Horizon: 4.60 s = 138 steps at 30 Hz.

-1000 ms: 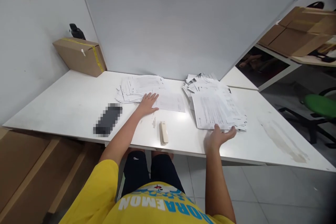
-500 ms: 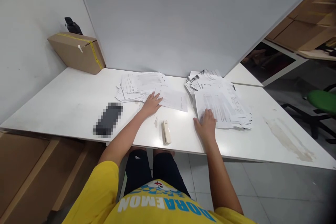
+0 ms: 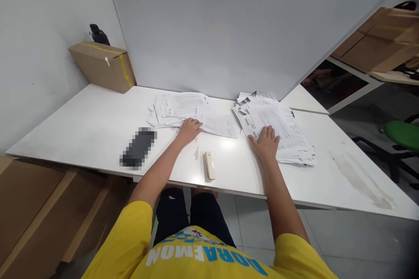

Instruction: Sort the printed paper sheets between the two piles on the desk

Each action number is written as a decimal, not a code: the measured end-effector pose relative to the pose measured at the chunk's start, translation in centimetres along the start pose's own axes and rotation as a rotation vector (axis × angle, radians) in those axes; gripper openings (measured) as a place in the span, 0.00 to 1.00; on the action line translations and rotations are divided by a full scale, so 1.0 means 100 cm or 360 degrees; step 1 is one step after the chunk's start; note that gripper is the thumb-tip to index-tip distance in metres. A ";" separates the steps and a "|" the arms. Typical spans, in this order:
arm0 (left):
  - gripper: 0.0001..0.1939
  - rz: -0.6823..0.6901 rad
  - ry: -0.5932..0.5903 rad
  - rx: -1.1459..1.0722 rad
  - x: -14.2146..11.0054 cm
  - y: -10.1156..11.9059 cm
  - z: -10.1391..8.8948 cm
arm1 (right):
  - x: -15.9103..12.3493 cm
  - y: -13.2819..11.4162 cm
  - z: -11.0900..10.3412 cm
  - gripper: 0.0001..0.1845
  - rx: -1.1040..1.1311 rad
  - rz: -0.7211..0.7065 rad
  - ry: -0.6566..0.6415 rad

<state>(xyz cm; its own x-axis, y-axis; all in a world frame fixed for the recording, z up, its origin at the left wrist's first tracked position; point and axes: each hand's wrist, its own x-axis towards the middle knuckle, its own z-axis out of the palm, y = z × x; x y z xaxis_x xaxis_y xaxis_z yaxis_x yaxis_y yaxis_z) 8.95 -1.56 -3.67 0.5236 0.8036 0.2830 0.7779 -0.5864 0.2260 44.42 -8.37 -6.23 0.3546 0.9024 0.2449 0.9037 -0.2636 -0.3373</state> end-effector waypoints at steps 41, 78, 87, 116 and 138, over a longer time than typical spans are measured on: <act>0.24 -0.0288 0.0300 -0.0114 0.002 -0.024 -0.007 | 0.036 -0.130 0.050 0.36 0.0261 -0.0524 -0.0371; 0.31 0.0136 -0.0260 -0.0066 0.001 -0.016 -0.018 | 0.024 -0.127 0.048 0.49 0.0413 -0.1253 -0.0598; 0.30 0.0110 -0.0269 -0.0068 0.002 -0.016 -0.016 | 0.023 -0.132 0.044 0.49 0.0331 -0.1206 -0.0685; 0.22 0.0203 -0.0097 -0.0214 0.000 -0.010 -0.012 | -0.012 -0.183 0.060 0.38 0.0151 -0.0719 -0.0353; 0.31 -0.0049 -0.0122 -0.0254 -0.001 0.000 -0.008 | -0.002 -0.164 0.062 0.27 0.0618 -0.0511 -0.0211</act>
<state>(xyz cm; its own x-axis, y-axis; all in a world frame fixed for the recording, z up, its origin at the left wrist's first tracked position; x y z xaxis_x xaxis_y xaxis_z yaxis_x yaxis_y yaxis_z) 8.62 -1.77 -2.94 0.5301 0.8232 0.2033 0.7320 -0.5653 0.3802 28.05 -2.07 -6.39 0.0182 0.9590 0.2829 0.7975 0.1568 -0.5826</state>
